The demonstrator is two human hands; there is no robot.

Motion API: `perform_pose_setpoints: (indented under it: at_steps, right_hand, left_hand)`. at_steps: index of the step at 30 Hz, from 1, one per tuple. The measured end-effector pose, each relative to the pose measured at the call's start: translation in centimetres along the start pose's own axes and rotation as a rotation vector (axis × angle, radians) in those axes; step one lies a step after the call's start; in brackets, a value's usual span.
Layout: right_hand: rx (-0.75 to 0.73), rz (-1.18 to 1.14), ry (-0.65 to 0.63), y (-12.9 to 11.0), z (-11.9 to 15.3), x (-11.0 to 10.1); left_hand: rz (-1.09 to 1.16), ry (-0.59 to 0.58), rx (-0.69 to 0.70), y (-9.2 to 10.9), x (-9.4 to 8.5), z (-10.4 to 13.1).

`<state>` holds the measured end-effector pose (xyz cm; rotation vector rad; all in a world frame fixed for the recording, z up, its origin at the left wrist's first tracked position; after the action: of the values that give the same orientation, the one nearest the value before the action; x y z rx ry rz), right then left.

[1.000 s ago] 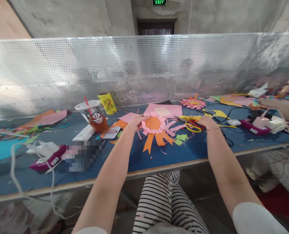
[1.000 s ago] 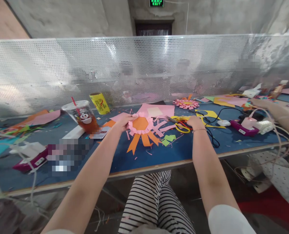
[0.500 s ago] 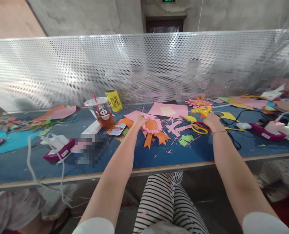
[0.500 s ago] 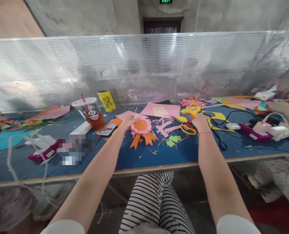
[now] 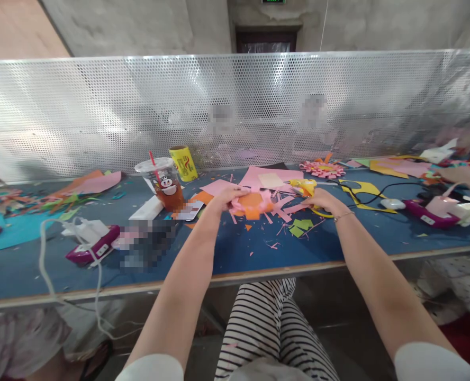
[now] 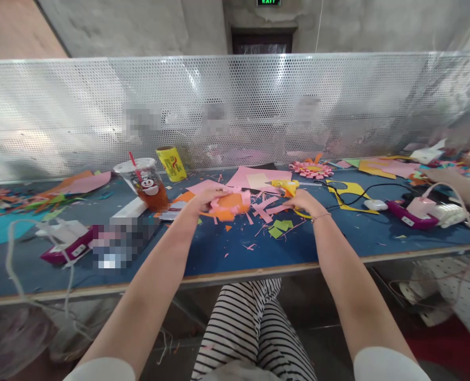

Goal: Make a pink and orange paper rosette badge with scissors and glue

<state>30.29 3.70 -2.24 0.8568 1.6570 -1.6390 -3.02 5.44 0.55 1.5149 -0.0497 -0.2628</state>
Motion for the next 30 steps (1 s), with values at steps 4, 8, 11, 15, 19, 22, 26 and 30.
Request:
perform_pose_setpoints:
  at_steps: [4, 8, 11, 15, 19, 22, 26, 30]
  right_hand:
    - [-0.012, 0.037, -0.028, 0.4, -0.2, 0.2]
    - [-0.088, 0.107, -0.04, 0.5, -0.7, 0.5]
    - [-0.134, 0.237, 0.023, 0.3, -0.9, 0.4]
    - [-0.13, 0.259, 0.061, -0.1, -0.4, 0.0]
    - [-0.089, 0.124, 0.065, -0.3, 0.5, -0.4]
    - [-0.028, 0.002, 0.126, -0.6, 1.0, -0.6]
    - [-0.051, -0.212, 0.309, -2.0, 1.2, -0.9]
    - [-0.141, -0.417, 0.356, -3.6, 1.7, -0.9]
  left_hand:
    - [-0.519, 0.06, 0.058, -1.6, -0.3, -1.1]
    - [-0.769, 0.18, 0.12, -2.0, -0.8, -2.0]
    - [-0.862, 0.223, 0.085, -1.8, -0.7, -1.9]
    - [-0.922, 0.26, 0.043, -1.3, -0.4, -1.4]
    - [-0.815, 0.409, 0.146, -0.5, -0.5, -0.9]
    - [-0.672, 0.566, 0.305, 0.3, -0.5, -0.5]
    - [-0.457, 0.624, 0.51, 0.9, 0.4, -0.3]
    - [-0.32, 0.387, 0.559, 0.9, 2.8, -0.3]
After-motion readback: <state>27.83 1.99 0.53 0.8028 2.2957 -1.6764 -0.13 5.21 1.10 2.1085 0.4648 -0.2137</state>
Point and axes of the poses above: each hand's wrist, its own z-axis away from the middle knuckle, its own x-axis out of the palm, y = z × x, the point moved 2 cm from there along -z, towards the middle knuckle, and after that the axes turned 8 degrees about z, right-handed, at the moved point
